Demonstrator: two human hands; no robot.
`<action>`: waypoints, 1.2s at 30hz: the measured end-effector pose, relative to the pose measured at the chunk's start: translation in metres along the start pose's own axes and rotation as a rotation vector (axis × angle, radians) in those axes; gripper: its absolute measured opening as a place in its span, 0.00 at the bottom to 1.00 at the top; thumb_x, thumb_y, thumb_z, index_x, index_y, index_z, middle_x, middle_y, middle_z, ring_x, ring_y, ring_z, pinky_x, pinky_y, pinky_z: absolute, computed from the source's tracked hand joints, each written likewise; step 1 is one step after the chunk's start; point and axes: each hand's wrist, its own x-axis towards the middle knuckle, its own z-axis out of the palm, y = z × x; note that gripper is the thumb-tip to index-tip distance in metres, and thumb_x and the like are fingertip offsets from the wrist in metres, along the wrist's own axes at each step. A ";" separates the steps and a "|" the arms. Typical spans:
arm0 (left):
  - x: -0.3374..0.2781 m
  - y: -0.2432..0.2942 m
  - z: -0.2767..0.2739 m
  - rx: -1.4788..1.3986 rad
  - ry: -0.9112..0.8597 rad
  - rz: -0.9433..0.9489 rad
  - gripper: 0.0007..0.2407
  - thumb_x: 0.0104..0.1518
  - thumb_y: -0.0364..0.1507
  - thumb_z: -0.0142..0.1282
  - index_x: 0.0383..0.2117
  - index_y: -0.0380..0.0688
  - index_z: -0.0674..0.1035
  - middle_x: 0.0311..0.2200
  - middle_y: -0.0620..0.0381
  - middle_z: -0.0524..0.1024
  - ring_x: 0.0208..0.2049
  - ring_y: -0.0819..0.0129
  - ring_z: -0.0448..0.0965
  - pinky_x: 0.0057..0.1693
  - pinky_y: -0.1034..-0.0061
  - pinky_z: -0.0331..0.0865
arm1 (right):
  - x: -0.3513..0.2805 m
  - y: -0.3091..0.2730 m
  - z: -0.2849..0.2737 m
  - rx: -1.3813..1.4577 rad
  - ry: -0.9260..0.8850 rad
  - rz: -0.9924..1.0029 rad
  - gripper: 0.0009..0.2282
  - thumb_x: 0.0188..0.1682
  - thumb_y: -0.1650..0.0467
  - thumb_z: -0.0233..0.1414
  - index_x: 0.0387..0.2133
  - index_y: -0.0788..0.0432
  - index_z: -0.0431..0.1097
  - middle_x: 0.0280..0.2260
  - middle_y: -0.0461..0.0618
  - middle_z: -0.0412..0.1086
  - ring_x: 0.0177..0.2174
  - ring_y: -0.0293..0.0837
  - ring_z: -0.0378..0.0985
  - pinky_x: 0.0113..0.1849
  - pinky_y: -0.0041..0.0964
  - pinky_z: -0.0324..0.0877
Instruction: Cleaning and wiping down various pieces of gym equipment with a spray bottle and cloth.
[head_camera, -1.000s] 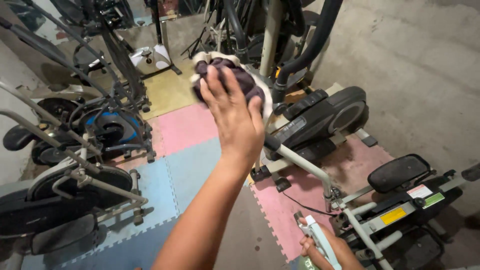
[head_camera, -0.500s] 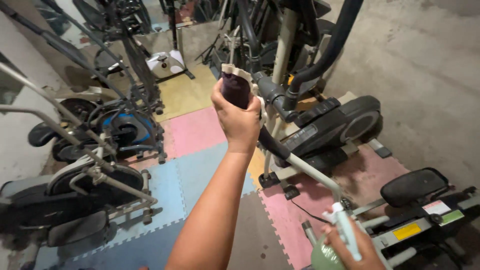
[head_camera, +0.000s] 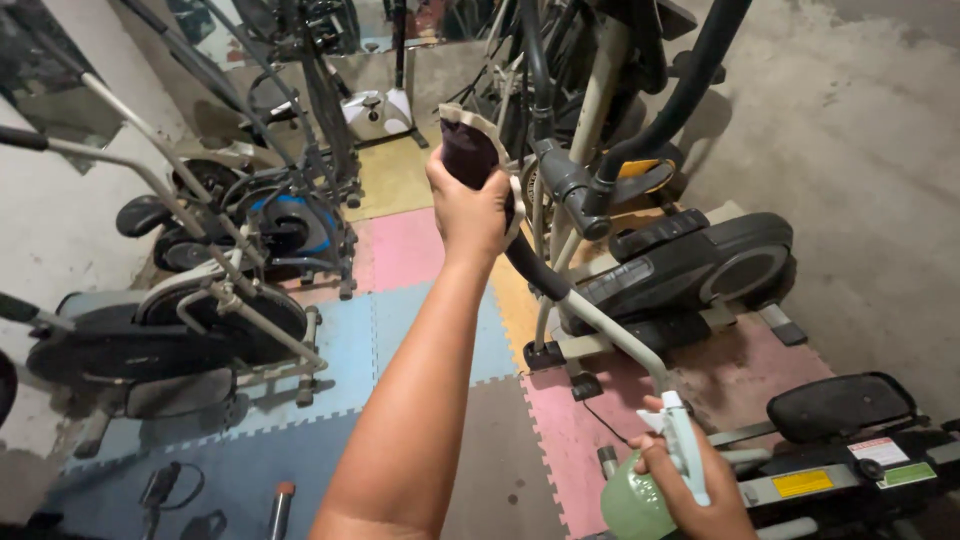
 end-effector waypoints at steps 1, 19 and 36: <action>-0.001 0.003 -0.002 -0.009 -0.029 -0.034 0.28 0.50 0.32 0.59 0.58 0.46 0.62 0.49 0.46 0.76 0.43 0.53 0.82 0.49 0.63 0.74 | -0.003 0.006 -0.001 0.034 -0.022 0.026 0.24 0.47 0.76 0.51 0.61 0.62 0.65 0.34 0.60 0.82 0.29 0.45 0.81 0.37 0.39 0.75; -0.047 -0.060 0.043 -0.185 -0.130 -0.238 0.29 0.48 0.43 0.55 0.60 0.52 0.68 0.51 0.50 0.71 0.50 0.53 0.76 0.54 0.58 0.69 | 0.033 -0.021 0.021 -0.055 -0.119 -0.092 0.22 0.45 0.72 0.54 0.56 0.61 0.71 0.31 0.52 0.88 0.23 0.39 0.84 0.29 0.33 0.79; -0.041 -0.036 0.022 -0.267 -0.032 -0.046 0.32 0.54 0.33 0.62 0.64 0.38 0.60 0.56 0.43 0.69 0.55 0.52 0.75 0.61 0.66 0.67 | 0.076 -0.054 0.057 0.042 -0.088 -0.063 0.23 0.47 0.74 0.52 0.59 0.58 0.70 0.35 0.49 0.84 0.26 0.39 0.79 0.32 0.32 0.76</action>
